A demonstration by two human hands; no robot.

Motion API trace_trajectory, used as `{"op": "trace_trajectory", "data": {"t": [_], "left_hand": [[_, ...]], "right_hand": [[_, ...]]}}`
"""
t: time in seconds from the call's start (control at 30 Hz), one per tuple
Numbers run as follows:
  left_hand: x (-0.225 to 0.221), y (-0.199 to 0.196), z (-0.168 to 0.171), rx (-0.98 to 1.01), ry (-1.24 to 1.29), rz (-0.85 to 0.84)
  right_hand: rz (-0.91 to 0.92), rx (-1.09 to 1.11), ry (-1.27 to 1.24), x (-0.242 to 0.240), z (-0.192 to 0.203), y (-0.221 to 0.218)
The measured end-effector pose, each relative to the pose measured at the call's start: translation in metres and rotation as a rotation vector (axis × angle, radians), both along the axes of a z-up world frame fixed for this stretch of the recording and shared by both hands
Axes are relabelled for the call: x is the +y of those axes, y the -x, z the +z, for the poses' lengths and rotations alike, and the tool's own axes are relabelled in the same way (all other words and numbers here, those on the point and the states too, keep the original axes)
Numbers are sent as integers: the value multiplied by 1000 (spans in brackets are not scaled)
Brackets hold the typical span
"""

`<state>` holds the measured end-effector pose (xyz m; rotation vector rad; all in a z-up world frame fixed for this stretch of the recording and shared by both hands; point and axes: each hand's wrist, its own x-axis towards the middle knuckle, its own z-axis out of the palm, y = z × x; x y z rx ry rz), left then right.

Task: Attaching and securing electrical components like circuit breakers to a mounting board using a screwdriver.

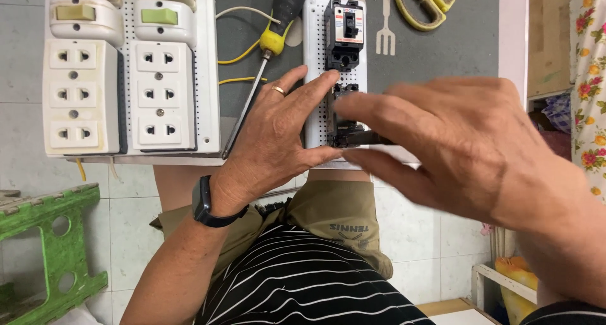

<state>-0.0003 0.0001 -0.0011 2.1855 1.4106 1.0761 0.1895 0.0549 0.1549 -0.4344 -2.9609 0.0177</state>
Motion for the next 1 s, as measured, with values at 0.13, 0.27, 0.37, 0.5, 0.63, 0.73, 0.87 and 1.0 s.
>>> {"op": "trace_trajectory", "data": {"t": [0.13, 0.27, 0.37, 0.5, 0.63, 0.73, 0.87, 1.0], "left_hand": [[1, 0, 2, -16, 26, 5], [1, 0, 0, -17, 21, -3], [2, 0, -2, -17, 7, 6], [1, 1, 0, -18, 19, -2], [1, 0, -1, -17, 15, -2], [2, 1, -1, -8, 2, 6], [2, 0, -1, -16, 5, 5], [1, 0, 2, -18, 13, -6]], "right_hand": [[16, -34, 44, -2, 5, 0], [-7, 62, 50, -3, -1, -2], [0, 28, 56, -3, 3, -1], [27, 39, 101, -3, 2, 1], [5, 77, 47, -2, -4, -3], [-38, -37, 6, -2, 0, -2], [36, 50, 89, -3, 0, 1], [17, 80, 38, -2, -3, 0]]}}
